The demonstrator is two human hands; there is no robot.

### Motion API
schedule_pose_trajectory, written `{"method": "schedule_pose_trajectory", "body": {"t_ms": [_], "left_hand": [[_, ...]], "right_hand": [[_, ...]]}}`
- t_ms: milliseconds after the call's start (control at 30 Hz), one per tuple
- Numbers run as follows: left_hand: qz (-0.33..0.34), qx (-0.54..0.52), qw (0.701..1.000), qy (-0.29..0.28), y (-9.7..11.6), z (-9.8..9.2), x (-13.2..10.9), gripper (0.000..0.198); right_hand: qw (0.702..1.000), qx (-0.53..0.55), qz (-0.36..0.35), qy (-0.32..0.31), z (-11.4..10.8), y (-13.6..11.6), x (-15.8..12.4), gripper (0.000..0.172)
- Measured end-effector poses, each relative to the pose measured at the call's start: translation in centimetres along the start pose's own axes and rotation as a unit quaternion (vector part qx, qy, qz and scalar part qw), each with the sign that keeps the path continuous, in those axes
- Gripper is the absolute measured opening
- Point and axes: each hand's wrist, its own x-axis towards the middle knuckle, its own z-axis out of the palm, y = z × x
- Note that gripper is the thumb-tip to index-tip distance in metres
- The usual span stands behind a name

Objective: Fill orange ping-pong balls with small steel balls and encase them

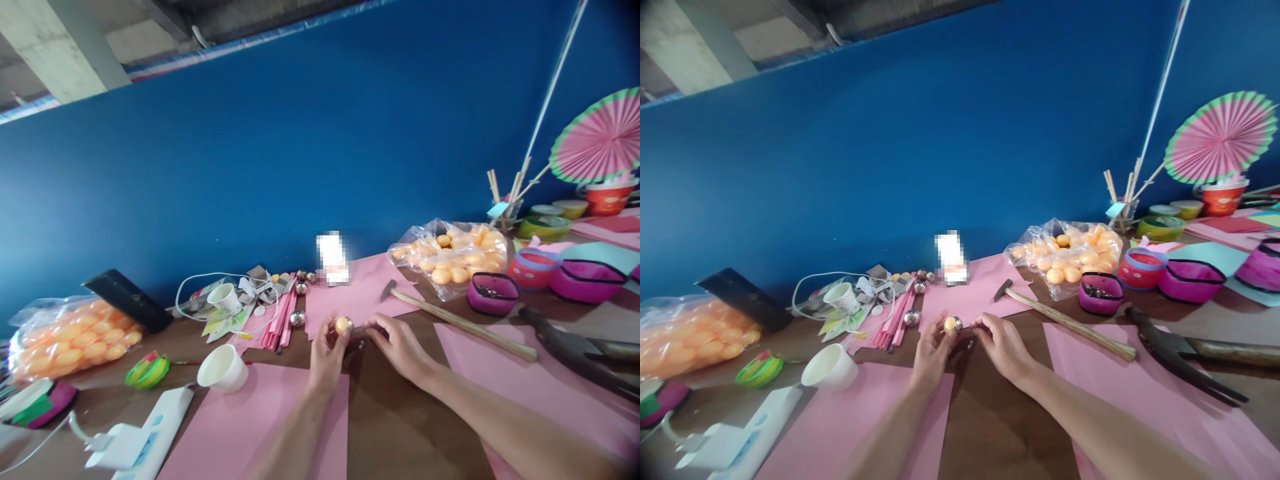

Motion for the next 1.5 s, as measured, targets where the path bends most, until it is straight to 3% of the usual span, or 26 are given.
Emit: {"method": "schedule_pose_trajectory", "body": {"t_ms": [567,1200,1500], "left_hand": [[-0.016,-0.043,0.999,-0.007,-0.6,0.0,0.0,0.037],[-0.023,-0.044,0.999,0.004,0.6,0.5,-0.4,0.029],[-0.036,-0.070,0.997,-0.001,0.3,0.2,-0.2,0.046]], "right_hand": [[1.000,0.001,0.001,-0.015,-0.3,-0.6,0.0,0.010],[1.000,0.016,0.005,-0.016,-0.4,-0.7,0.0,0.012],[1.000,0.014,-0.003,-0.015,-0.5,-1.0,0.0,0.012]]}}
